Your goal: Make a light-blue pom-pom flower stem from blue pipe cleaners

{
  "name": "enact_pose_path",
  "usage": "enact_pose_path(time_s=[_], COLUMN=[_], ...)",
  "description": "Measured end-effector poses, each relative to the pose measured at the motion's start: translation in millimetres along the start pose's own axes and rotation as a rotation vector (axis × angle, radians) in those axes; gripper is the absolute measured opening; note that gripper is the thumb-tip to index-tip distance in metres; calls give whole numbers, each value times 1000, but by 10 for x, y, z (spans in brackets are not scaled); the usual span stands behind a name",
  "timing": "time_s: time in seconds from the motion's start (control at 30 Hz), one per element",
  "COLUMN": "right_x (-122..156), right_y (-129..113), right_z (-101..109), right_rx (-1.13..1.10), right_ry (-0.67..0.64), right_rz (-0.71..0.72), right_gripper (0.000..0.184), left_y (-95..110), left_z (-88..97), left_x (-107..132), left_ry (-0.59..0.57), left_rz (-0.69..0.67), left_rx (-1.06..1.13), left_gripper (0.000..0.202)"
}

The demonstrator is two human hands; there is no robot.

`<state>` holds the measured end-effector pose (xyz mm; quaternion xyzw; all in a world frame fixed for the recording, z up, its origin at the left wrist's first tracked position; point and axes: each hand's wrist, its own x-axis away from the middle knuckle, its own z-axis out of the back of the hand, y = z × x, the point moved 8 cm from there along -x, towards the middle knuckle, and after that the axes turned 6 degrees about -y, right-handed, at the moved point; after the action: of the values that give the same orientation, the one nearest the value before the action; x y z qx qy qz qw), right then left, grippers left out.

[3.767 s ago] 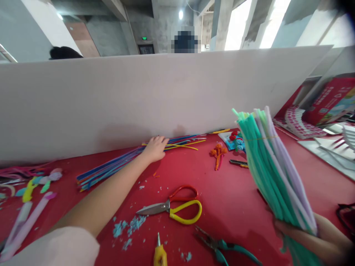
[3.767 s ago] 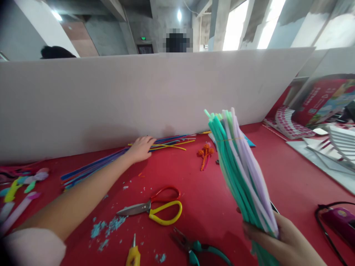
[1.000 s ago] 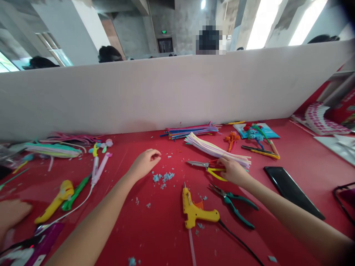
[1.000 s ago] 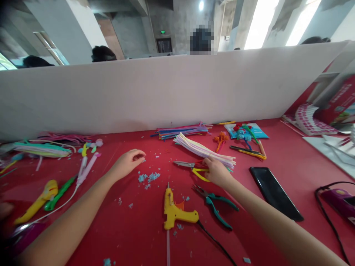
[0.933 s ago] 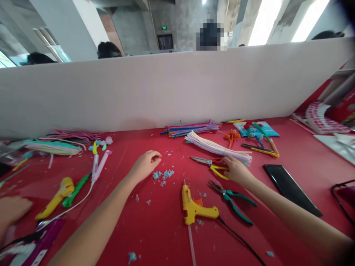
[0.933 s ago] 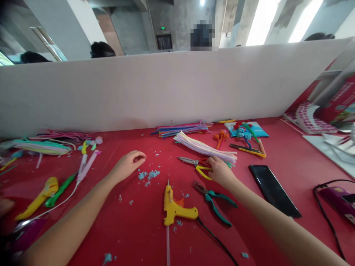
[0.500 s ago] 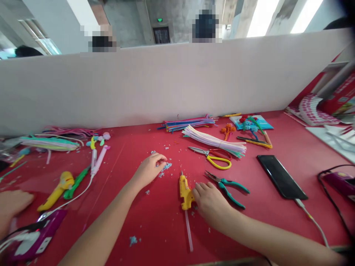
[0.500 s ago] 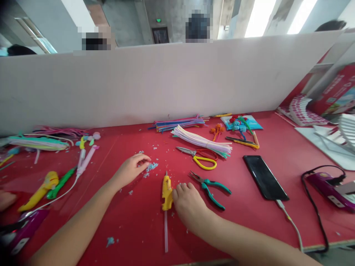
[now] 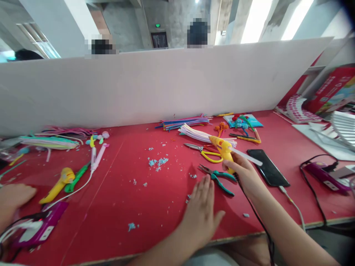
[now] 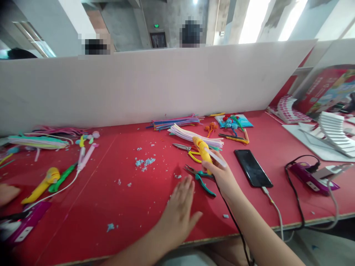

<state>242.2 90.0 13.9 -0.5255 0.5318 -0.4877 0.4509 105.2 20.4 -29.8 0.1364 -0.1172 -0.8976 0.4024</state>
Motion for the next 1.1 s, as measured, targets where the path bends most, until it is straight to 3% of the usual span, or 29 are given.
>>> enact_pose_path(time_s=[0.07, 0.17, 0.3, 0.43, 0.47, 0.53, 0.6, 0.67, 0.77, 0.87, 0.97, 1.0, 1.1], right_x=[51, 116, 176, 177, 166, 139, 117, 112, 127, 127, 97, 87, 77], right_y=[-19, 36, 99, 77, 72, 65, 56, 51, 67, 91, 83, 74, 42], right_z=[29, 49, 151, 278, 287, 265, 208, 174, 237, 373, 431, 424, 373], right_rx=[-40, -87, -93, -83, -90, -107, -120, -113, -68, -55, -62, -66, -78], right_ry=[14, 15, 24, 37, 39, 37, 22, 10, 20, 59, 103, 115, 130], right_rz=[-4, -20, -27, 8, 15, 22, 23, 15, -4, -9, -8, -11, -21], right_gripper=[31, 33, 35, 31, 31, 32, 32, 32, 33, 37, 36, 34, 35], left_y=[249, 266, -199, -679, -701, -581, -404, -391, -746, -1216, -1411, -1440, -1639], left_z=[-264, -438, -284, 98, 169, 182, 63, -64, -102, 96, 289, 310, 286], left_x=[-115, -158, 128, 324, 290, 109, -84, -149, -10, 94, -257, -449, -928], left_ry=[6, 5, -3, 69, 90, 81, 31, -2, -27, -5, 17, 8, -10], left_rz=[38, 63, 110, 339, 379, 320, 187, 148, 285, 480, 414, 363, 377], left_rx=[-15, -38, -108, -247, -263, -247, -192, -170, -217, -265, -242, -231, -217], left_gripper=[83, 89, 84, 86, 86, 77, 74, 77, 80, 85, 69, 63, 59])
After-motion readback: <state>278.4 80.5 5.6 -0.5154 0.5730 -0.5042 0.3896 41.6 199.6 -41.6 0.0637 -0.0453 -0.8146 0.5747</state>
